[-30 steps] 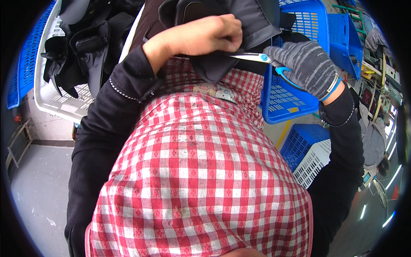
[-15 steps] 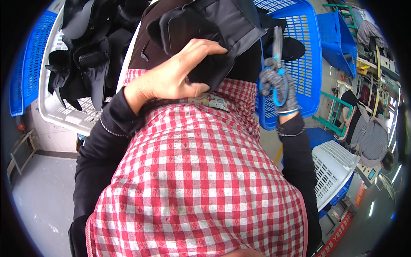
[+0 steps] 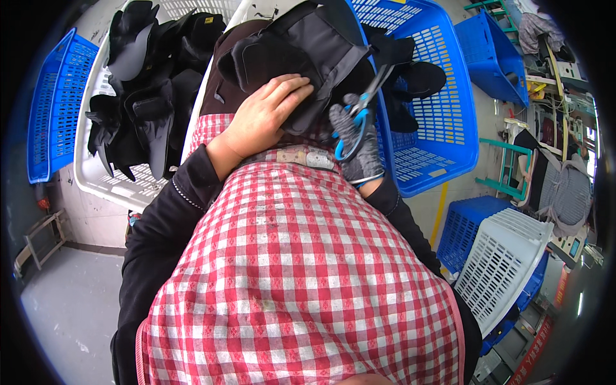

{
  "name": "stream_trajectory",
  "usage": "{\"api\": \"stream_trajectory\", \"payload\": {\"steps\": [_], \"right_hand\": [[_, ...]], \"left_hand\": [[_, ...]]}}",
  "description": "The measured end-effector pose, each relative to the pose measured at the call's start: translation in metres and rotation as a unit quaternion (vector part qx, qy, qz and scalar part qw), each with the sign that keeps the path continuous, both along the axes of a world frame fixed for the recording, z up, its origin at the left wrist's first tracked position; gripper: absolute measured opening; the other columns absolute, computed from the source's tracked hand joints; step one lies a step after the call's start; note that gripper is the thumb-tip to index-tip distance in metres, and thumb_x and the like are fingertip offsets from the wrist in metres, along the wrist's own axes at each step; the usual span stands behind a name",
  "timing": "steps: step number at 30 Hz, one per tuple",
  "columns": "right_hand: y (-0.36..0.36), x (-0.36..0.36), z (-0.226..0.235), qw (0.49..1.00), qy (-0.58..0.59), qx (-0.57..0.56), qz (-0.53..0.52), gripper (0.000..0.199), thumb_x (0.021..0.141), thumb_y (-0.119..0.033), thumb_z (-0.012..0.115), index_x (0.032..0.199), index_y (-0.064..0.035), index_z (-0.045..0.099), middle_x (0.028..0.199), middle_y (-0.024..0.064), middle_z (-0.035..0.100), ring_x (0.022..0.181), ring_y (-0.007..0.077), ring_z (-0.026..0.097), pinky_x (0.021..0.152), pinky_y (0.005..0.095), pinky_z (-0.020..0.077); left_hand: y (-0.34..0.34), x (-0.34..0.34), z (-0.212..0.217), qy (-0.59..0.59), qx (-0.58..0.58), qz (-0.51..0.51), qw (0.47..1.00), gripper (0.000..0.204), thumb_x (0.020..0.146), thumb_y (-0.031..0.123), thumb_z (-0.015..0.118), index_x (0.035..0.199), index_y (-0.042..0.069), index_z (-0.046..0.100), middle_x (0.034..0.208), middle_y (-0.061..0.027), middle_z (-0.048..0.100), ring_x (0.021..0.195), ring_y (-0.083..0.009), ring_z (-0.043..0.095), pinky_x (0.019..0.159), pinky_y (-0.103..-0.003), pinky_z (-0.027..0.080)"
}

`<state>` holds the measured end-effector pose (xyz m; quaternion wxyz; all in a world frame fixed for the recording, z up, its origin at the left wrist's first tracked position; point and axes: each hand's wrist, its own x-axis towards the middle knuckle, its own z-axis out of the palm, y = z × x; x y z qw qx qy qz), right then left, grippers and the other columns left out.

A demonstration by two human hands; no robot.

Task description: The person sits on the floor and uses scissors to trim excess fabric from black shoe uppers. They pick up each upper, cut along the edges, and place the trimmed pieces into a blue basket. The process repeats for multiple uppers.

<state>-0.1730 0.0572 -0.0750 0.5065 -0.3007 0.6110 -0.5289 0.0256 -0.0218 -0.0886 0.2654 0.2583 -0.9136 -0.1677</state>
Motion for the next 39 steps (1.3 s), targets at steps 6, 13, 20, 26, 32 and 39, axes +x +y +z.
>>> {"api": "stream_trajectory", "payload": {"steps": [6,13,20,26,32,39], "right_hand": [[-0.001,0.004,-0.006,0.973,0.208,-0.055,0.085,0.065,0.091,-0.016,0.077,0.146,0.0002,0.047,0.126,0.0166,0.058,0.098,0.0236,0.062,0.085,0.0360,0.0535],[-0.016,-0.082,0.035,0.970,0.119,-0.070,0.200,0.073,0.082,-0.003,0.081,0.147,-0.0008,0.048,0.138,0.0133,0.060,0.123,0.0215,0.061,0.098,0.0311,0.0541],[-0.035,-0.162,0.022,0.974,-0.109,0.054,0.190,0.063,0.079,-0.014,0.085,0.135,-0.0005,0.060,0.104,0.0010,0.062,0.100,0.0128,0.065,0.089,0.0273,0.0531],[-0.025,-0.179,-0.019,0.991,-0.030,0.109,0.078,0.036,0.095,-0.014,0.075,0.127,-0.0057,0.061,0.106,0.0091,0.072,0.101,0.0221,0.072,0.089,0.0346,0.0568],[-0.012,-0.186,0.052,0.650,0.703,-0.045,0.286,0.051,0.083,-0.026,0.083,0.130,-0.0149,0.068,0.110,0.0132,0.072,0.103,0.0312,0.071,0.090,0.0416,0.0571],[-0.027,-0.159,0.076,0.549,0.766,0.019,0.333,0.051,0.085,-0.026,0.080,0.134,-0.0203,0.067,0.104,0.0099,0.070,0.096,0.0295,0.070,0.082,0.0417,0.0574]], "left_hand": [[0.009,-0.031,0.011,-0.086,-0.149,0.116,0.978,0.058,0.082,0.011,0.061,0.139,-0.002,0.058,0.145,-0.0151,0.055,0.141,-0.0339,0.046,0.121,-0.047,0.034],[-0.005,-0.020,0.125,-0.294,0.061,-0.054,0.952,0.065,0.085,0.043,0.075,0.130,-0.002,0.064,0.131,-0.0172,0.064,0.131,-0.0353,0.054,0.112,-0.047,0.041],[-0.023,-0.068,0.074,-0.122,0.183,-0.162,0.962,0.070,0.104,0.051,0.051,0.132,-0.012,0.059,0.141,-0.0256,0.059,0.135,-0.0396,0.051,0.114,-0.045,0.041],[-0.020,-0.074,0.001,-0.094,0.084,-0.083,0.988,0.077,0.105,0.061,0.040,0.141,-0.005,0.057,0.147,-0.0233,0.055,0.141,-0.0373,0.048,0.118,-0.044,0.036],[-0.025,-0.078,0.012,-0.140,0.087,-0.092,0.982,0.079,0.104,0.064,0.039,0.139,-0.004,0.058,0.147,-0.0217,0.057,0.140,-0.0363,0.048,0.119,-0.044,0.036],[-0.022,-0.077,0.012,-0.135,0.082,-0.080,0.984,0.079,0.103,0.064,0.041,0.138,-0.003,0.060,0.147,-0.0204,0.058,0.140,-0.0348,0.049,0.118,-0.044,0.036]]}}
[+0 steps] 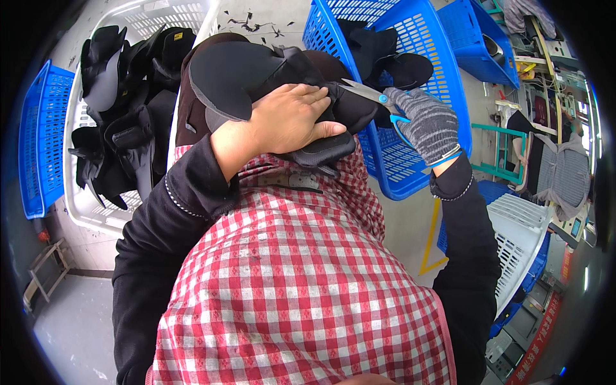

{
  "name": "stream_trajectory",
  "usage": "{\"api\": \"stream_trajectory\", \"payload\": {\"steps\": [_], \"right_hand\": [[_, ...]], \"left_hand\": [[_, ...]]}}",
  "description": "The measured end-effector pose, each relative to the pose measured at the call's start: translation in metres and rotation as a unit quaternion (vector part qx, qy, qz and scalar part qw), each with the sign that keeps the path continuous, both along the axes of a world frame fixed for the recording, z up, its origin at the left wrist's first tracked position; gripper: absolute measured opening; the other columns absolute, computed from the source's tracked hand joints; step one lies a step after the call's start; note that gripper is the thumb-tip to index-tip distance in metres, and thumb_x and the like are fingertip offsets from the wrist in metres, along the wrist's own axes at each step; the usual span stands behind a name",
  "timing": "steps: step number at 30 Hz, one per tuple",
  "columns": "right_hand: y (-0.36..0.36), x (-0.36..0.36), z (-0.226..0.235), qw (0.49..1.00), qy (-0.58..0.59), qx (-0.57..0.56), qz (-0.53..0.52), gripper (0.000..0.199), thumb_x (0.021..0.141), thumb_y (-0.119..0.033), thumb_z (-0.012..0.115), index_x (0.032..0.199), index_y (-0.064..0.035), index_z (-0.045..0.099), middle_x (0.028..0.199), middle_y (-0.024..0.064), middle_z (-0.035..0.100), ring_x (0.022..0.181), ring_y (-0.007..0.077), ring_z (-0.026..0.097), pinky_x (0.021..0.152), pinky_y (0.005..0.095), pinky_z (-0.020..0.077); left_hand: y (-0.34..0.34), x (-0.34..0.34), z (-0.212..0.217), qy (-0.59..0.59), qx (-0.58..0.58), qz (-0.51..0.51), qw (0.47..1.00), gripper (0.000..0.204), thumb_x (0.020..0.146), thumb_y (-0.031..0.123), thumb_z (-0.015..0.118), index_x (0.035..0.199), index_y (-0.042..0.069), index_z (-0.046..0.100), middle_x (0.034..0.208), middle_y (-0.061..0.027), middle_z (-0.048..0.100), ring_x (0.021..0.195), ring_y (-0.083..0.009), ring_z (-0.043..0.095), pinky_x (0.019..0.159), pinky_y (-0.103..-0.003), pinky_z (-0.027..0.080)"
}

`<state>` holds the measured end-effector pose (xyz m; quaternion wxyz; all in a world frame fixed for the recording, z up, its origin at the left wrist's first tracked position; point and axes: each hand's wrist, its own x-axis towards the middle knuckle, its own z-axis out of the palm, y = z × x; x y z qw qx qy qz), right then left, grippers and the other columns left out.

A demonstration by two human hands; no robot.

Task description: The person sits on the floor and uses scissors to trim excess fabric from black shoe uppers. They pick up each upper, cut along the edges, and place the trimmed pieces into a blue basket. The process repeats for multiple uppers.

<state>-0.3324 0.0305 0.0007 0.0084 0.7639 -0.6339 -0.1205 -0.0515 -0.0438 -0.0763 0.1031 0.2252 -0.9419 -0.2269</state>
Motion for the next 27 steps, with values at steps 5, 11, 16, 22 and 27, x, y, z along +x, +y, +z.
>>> {"api": "stream_trajectory", "payload": {"steps": [5,11,16,22,27], "right_hand": [[-0.005,-0.005,-0.005,0.999,0.020,0.004,0.026,0.051,0.086,-0.025,0.079,0.134,-0.0212,0.066,0.103,0.0096,0.069,0.095,0.0285,0.070,0.080,0.0418,0.0573],[-0.005,-0.010,-0.006,0.996,0.054,-0.023,0.064,0.050,0.086,-0.024,0.078,0.134,-0.0215,0.066,0.102,0.0097,0.069,0.094,0.0280,0.070,0.079,0.0418,0.0572],[-0.012,-0.009,-0.006,0.994,0.057,-0.031,0.085,0.050,0.086,-0.023,0.078,0.135,-0.0218,0.066,0.102,0.0097,0.069,0.094,0.0277,0.070,0.078,0.0418,0.0571],[-0.014,-0.007,-0.005,0.999,0.032,0.009,0.040,0.058,0.082,-0.024,0.079,0.138,-0.0240,0.065,0.116,0.0091,0.071,0.107,0.0304,0.069,0.090,0.0409,0.0564],[-0.014,-0.012,-0.011,0.997,0.005,0.072,-0.019,0.056,0.087,-0.029,0.077,0.141,-0.0234,0.063,0.131,0.0063,0.070,0.124,0.0308,0.064,0.099,0.0399,0.0546]], "left_hand": [[0.000,-0.001,0.001,0.003,-0.001,0.003,1.000,0.078,0.103,0.064,0.041,0.138,-0.003,0.061,0.146,-0.0199,0.058,0.139,-0.0341,0.050,0.118,-0.043,0.036],[-0.001,-0.001,0.001,0.009,-0.003,0.002,1.000,0.077,0.103,0.063,0.042,0.137,-0.004,0.061,0.145,-0.0199,0.059,0.138,-0.0330,0.051,0.119,-0.043,0.035],[-0.003,-0.001,0.000,0.010,-0.010,-0.002,1.000,0.077,0.103,0.063,0.042,0.136,-0.004,0.062,0.144,-0.0205,0.060,0.137,-0.0326,0.052,0.121,-0.044,0.032],[-0.004,0.004,0.001,0.028,0.006,-0.007,1.000,0.076,0.103,0.062,0.041,0.136,-0.004,0.062,0.144,-0.0209,0.059,0.138,-0.0330,0.051,0.122,-0.045,0.030],[-0.004,0.004,0.005,0.017,0.021,-0.011,1.000,0.075,0.104,0.061,0.042,0.138,-0.003,0.060,0.146,-0.0202,0.057,0.140,-0.0324,0.049,0.123,-0.046,0.029]]}}
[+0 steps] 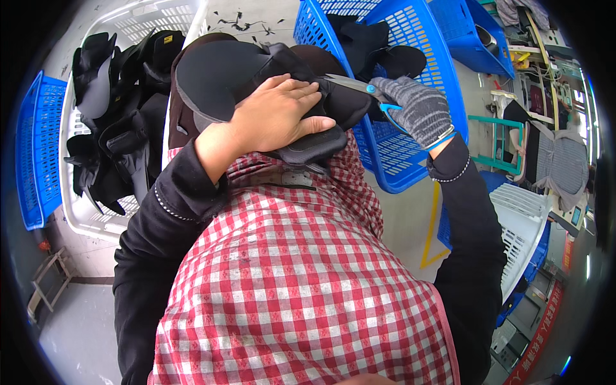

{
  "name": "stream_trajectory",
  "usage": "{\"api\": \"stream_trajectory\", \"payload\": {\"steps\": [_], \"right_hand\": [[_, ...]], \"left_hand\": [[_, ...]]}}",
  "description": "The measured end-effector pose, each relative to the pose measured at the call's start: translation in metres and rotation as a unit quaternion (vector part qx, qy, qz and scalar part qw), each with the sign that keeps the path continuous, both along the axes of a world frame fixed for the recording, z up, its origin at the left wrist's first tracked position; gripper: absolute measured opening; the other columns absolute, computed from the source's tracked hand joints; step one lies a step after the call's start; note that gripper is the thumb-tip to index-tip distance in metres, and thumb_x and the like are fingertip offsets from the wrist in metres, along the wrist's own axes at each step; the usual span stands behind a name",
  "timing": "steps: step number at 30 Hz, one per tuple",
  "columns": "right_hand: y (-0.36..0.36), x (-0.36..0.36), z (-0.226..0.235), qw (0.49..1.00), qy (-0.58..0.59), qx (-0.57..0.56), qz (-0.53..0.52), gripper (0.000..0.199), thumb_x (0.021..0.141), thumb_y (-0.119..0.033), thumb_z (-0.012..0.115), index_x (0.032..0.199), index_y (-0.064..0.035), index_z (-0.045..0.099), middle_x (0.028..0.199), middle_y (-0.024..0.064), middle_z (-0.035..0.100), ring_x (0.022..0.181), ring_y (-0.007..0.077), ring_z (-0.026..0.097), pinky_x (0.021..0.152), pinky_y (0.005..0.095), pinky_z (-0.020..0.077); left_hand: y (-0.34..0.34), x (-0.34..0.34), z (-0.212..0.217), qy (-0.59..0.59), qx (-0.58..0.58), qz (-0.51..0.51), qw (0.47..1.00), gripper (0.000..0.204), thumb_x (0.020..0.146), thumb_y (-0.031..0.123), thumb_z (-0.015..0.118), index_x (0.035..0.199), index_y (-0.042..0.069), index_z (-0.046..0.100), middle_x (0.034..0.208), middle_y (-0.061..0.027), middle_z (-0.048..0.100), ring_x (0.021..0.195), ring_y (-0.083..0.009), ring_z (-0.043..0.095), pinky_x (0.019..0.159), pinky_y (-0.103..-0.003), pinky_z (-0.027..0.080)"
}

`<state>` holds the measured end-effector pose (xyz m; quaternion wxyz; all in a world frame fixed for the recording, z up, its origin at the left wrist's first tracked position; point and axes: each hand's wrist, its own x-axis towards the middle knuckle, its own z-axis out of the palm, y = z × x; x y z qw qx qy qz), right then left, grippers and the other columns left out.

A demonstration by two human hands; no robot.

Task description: The person sits on the floor and uses scissors to trim excess fabric from black shoe uppers. They pick up each upper, cut along the edges, and place the trimmed pieces into a blue basket. The process repeats for multiple uppers.

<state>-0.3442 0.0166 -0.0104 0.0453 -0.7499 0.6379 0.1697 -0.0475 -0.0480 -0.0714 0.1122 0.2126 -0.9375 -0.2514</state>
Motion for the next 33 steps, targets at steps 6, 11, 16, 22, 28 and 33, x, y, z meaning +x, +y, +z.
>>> {"api": "stream_trajectory", "payload": {"steps": [6,11,16,22,28,33], "right_hand": [[-0.005,-0.006,0.003,0.990,0.023,-0.071,0.117,0.052,0.089,-0.025,0.073,0.139,-0.0250,0.064,0.110,0.0105,0.069,0.100,0.0291,0.070,0.082,0.0443,0.0571],[-0.009,-0.002,0.008,0.984,0.045,-0.099,0.138,0.049,0.090,-0.023,0.071,0.138,-0.0242,0.065,0.105,0.0092,0.067,0.095,0.0285,0.070,0.078,0.0438,0.0571],[-0.011,-0.003,0.003,0.979,0.039,-0.118,0.164,0.047,0.091,-0.023,0.070,0.137,-0.0240,0.065,0.105,0.0092,0.067,0.095,0.0281,0.070,0.077,0.0432,0.0574],[-0.019,-0.007,0.000,0.980,0.051,-0.086,0.173,0.049,0.091,-0.025,0.071,0.140,-0.0229,0.063,0.102,0.0090,0.069,0.092,0.0266,0.071,0.073,0.0411,0.0575],[-0.018,-0.013,-0.010,0.990,0.024,-0.049,0.131,0.057,0.085,-0.027,0.078,0.140,-0.0188,0.064,0.106,0.0085,0.073,0.094,0.0267,0.071,0.076,0.0392,0.0571],[-0.007,-0.019,-0.036,0.949,-0.306,-0.058,-0.044,0.031,0.092,-0.023,0.078,0.120,-0.0108,0.074,0.112,0.0118,0.076,0.097,0.0256,0.075,0.085,0.0331,0.0597]], "left_hand": [[-0.001,0.002,0.000,-0.002,0.010,0.000,1.000,0.074,0.104,0.060,0.043,0.140,-0.003,0.059,0.147,-0.0204,0.057,0.140,-0.0328,0.048,0.123,-0.046,0.028],[-0.001,0.000,-0.007,0.047,-0.019,0.018,0.999,0.078,0.102,0.066,0.040,0.133,-0.002,0.065,0.140,-0.0182,0.064,0.135,-0.0313,0.054,0.121,-0.043,0.032],[-0.001,0.002,-0.005,0.038,-0.004,0.018,0.999,0.079,0.102,0.067,0.040,0.135,-0.001,0.064,0.142,-0.0178,0.062,0.136,-0.0314,0.053,0.122,-0.043,0.031],[-0.001,0.005,0.002,0.018,0.015,0.004,1.000,0.075,0.104,0.061,0.041,0.139,-0.003,0.060,0.147,-0.0212,0.057,0.139,-0.0337,0.049,0.123,-0.045,0.028],[-0.003,0.005,-0.001,0.022,0.021,0.001,1.000,0.075,0.104,0.061,0.041,0.140,-0.002,0.060,0.148,-0.0202,0.056,0.141,-0.0334,0.048,0.124,-0.046,0.027],[-0.003,0.007,-0.005,0.062,0.005,0.015,0.998,0.078,0.103,0.065,0.040,0.135,-0.002,0.064,0.142,-0.0195,0.062,0.135,-0.0327,0.053,0.122,-0.044,0.031]]}}
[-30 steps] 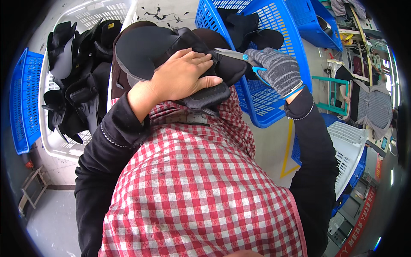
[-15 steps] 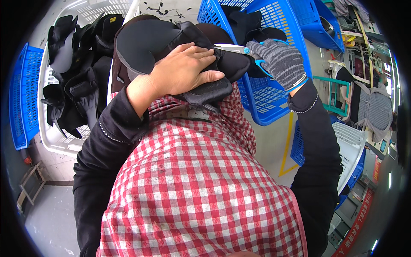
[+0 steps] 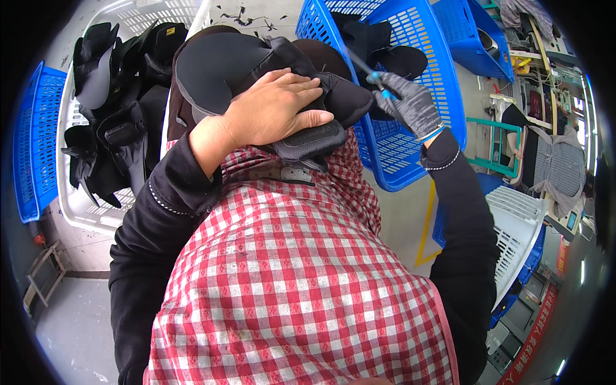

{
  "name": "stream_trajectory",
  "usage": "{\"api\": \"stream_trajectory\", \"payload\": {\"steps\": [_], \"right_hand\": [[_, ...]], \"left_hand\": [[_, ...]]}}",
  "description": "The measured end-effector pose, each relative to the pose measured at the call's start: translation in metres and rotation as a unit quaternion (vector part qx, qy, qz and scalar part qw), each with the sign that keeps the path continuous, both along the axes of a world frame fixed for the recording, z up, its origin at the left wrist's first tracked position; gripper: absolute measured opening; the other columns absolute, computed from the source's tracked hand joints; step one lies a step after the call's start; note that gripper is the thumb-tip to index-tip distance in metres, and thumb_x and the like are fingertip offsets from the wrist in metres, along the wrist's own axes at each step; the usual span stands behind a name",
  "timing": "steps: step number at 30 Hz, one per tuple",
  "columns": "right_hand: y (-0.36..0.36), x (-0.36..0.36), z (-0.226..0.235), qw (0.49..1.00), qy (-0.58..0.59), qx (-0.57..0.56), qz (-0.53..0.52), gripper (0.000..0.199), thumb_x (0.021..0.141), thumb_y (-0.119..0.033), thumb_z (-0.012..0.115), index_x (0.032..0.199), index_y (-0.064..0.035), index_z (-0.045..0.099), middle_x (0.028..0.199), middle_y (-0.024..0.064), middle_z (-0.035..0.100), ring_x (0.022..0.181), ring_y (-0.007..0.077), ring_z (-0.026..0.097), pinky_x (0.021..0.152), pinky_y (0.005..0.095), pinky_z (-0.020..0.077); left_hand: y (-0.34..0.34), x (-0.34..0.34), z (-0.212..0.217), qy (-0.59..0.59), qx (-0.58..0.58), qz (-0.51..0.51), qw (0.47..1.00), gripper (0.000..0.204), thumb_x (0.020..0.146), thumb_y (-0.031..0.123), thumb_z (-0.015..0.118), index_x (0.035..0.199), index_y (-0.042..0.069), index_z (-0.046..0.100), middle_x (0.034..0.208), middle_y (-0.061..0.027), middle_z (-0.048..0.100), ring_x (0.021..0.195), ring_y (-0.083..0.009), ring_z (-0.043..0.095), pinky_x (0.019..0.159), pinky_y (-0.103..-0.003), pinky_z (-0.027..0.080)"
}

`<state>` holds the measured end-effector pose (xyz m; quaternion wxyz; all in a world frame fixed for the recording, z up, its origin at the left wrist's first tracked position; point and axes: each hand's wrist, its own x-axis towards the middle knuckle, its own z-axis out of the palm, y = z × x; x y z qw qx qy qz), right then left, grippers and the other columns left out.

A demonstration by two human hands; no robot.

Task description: The person sits on the floor and uses scissors to trim excess fabric from black shoe uppers. They pick up each upper, cut along the edges, and place the trimmed pieces into a blue basket. The process repeats for multiple uppers.

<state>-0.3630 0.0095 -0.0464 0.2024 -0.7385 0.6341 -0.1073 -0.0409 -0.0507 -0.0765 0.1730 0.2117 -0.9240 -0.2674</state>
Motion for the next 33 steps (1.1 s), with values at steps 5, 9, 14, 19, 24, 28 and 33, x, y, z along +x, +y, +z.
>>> {"api": "stream_trajectory", "payload": {"steps": [5,9,14,19,24,28,33], "right_hand": [[-0.002,0.015,-0.019,0.789,-0.541,0.159,-0.245,0.048,0.099,-0.022,0.070,0.140,-0.0020,0.054,0.103,0.0074,0.070,0.089,0.0145,0.070,0.077,0.0263,0.0583],[0.007,0.060,-0.046,0.804,-0.531,0.147,-0.223,0.050,0.091,-0.003,0.077,0.137,-0.0037,0.058,0.124,0.0088,0.068,0.114,0.0166,0.065,0.096,0.0307,0.0556],[0.014,0.078,-0.043,0.914,-0.377,0.020,-0.151,0.052,0.090,-0.005,0.078,0.137,-0.0038,0.057,0.121,0.0098,0.070,0.109,0.0195,0.068,0.095,0.0329,0.0563],[0.017,0.081,-0.030,0.942,-0.303,-0.001,-0.146,0.057,0.088,-0.008,0.080,0.139,-0.0032,0.056,0.121,0.0151,0.071,0.110,0.0236,0.070,0.093,0.0358,0.0561],[0.016,0.082,-0.040,0.939,-0.309,-0.016,-0.150,0.054,0.090,-0.007,0.078,0.139,-0.0017,0.056,0.125,0.0141,0.070,0.114,0.0221,0.068,0.096,0.0337,0.0546],[0.018,0.086,-0.043,0.887,-0.415,0.027,-0.202,0.046,0.096,-0.007,0.070,0.139,-0.0003,0.056,0.128,0.0130,0.068,0.116,0.0205,0.066,0.098,0.0315,0.0536],[0.021,0.080,-0.045,0.932,-0.348,-0.047,-0.087,0.041,0.099,-0.005,0.065,0.139,-0.0001,0.056,0.128,0.0116,0.068,0.115,0.0193,0.066,0.098,0.0304,0.0535]], "left_hand": [[-0.005,0.001,0.005,-0.006,0.031,-0.013,0.999,0.066,0.103,0.055,0.051,0.133,-0.002,0.065,0.142,-0.0196,0.061,0.133,-0.0357,0.054,0.118,-0.046,0.036],[-0.020,-0.014,0.006,0.134,0.021,0.066,0.989,0.026,0.082,0.021,0.079,0.101,0.003,0.076,0.104,-0.0119,0.072,0.112,-0.0293,0.062,0.100,-0.041,0.048],[-0.037,-0.032,-0.008,0.092,-0.188,0.140,0.968,0.014,0.078,0.021,0.081,0.089,0.013,0.078,0.096,-0.0012,0.067,0.112,-0.0191,0.057,0.103,-0.042,0.038],[-0.048,-0.037,-0.030,0.081,-0.121,0.118,0.982,0.007,0.081,0.021,0.079,0.085,0.017,0.076,0.095,0.0068,0.067,0.107,-0.0177,0.060,0.103,-0.043,0.036],[-0.060,-0.038,-0.032,0.201,-0.006,0.190,0.961,0.010,0.087,0.019,0.072,0.084,0.010,0.074,0.092,-0.0023,0.068,0.098,-0.0241,0.064,0.102,-0.043,0.037],[-0.061,-0.019,-0.006,0.210,-0.063,0.279,0.935,0.012,0.096,0.006,0.061,0.095,0.001,0.071,0.089,-0.0134,0.066,0.094,-0.0314,0.067,0.079,-0.040,0.053],[-0.004,-0.016,0.046,0.415,0.217,0.208,0.859,0.005,0.091,-0.002,0.063,0.095,-0.001,0.065,0.100,-0.0130,0.062,0.100,-0.0262,0.060,0.085,-0.034,0.049]]}}
